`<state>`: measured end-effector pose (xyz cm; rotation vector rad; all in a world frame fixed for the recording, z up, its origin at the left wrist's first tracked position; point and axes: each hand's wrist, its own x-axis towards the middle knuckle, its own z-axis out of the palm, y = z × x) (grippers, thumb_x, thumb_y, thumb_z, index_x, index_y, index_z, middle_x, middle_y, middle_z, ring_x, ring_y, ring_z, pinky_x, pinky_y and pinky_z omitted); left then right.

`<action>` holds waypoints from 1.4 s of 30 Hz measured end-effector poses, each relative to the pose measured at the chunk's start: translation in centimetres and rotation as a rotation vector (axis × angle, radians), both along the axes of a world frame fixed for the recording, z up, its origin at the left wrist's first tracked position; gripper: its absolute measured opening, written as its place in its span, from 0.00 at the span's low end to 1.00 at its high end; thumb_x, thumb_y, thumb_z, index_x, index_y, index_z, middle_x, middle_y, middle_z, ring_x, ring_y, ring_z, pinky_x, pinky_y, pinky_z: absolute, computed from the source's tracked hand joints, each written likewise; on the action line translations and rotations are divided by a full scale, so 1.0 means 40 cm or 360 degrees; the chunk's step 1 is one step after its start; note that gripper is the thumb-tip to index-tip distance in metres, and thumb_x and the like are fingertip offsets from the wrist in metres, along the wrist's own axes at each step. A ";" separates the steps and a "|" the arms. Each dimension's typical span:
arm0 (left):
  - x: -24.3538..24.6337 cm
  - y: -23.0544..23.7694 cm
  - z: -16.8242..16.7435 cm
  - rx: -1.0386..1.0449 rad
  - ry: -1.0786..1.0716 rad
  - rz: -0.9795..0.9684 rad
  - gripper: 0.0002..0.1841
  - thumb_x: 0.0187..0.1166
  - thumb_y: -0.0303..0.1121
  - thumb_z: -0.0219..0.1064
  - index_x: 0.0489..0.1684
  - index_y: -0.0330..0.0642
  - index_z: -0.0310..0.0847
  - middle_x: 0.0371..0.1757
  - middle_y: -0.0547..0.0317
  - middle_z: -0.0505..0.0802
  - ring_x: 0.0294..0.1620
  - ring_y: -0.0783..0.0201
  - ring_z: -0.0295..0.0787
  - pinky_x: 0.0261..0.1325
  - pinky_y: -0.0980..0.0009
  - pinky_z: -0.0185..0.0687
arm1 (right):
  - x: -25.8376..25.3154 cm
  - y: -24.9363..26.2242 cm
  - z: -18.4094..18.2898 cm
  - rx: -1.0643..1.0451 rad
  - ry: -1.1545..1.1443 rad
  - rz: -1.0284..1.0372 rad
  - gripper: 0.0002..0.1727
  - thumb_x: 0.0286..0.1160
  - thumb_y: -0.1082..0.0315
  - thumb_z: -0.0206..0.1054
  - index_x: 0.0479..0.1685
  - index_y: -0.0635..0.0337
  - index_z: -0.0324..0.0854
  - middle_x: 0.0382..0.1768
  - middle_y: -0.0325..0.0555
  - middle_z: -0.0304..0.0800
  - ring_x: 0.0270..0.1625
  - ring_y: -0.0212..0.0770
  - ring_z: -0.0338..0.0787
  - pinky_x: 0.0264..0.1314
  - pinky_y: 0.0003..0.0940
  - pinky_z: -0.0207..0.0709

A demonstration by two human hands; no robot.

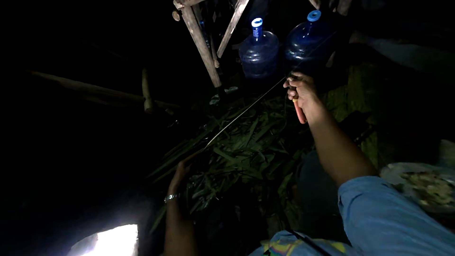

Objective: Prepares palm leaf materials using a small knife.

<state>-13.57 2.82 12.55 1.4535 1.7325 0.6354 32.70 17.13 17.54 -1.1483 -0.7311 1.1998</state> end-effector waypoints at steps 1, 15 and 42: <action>-0.025 -0.008 -0.001 0.0052 -0.0020 0.0088 0.16 0.86 0.25 0.59 0.68 0.33 0.81 0.59 0.50 0.91 0.51 0.71 0.88 0.57 0.71 0.85 | 0.015 0.005 -0.003 -0.0019 0.0013 -0.0045 0.17 0.90 0.73 0.52 0.73 0.56 0.72 0.29 0.36 0.83 0.12 0.24 0.67 0.12 0.17 0.62; 0.028 0.019 0.023 0.0654 0.0179 0.0602 0.21 0.93 0.32 0.49 0.75 0.29 0.74 0.63 0.33 0.88 0.62 0.54 0.86 0.70 0.59 0.77 | 0.126 0.016 -0.057 0.0052 0.0196 -0.0742 0.07 0.93 0.66 0.46 0.56 0.52 0.68 0.32 0.33 0.80 0.14 0.25 0.69 0.17 0.20 0.70; 0.299 0.000 -0.041 0.1019 0.0891 -0.0130 0.15 0.78 0.28 0.61 0.57 0.33 0.89 0.25 0.43 0.92 0.25 0.41 0.92 0.30 0.43 0.84 | -0.391 -0.207 -0.060 0.0267 -0.0486 0.0985 0.08 0.88 0.72 0.58 0.55 0.65 0.81 0.27 0.41 0.85 0.15 0.25 0.68 0.18 0.19 0.62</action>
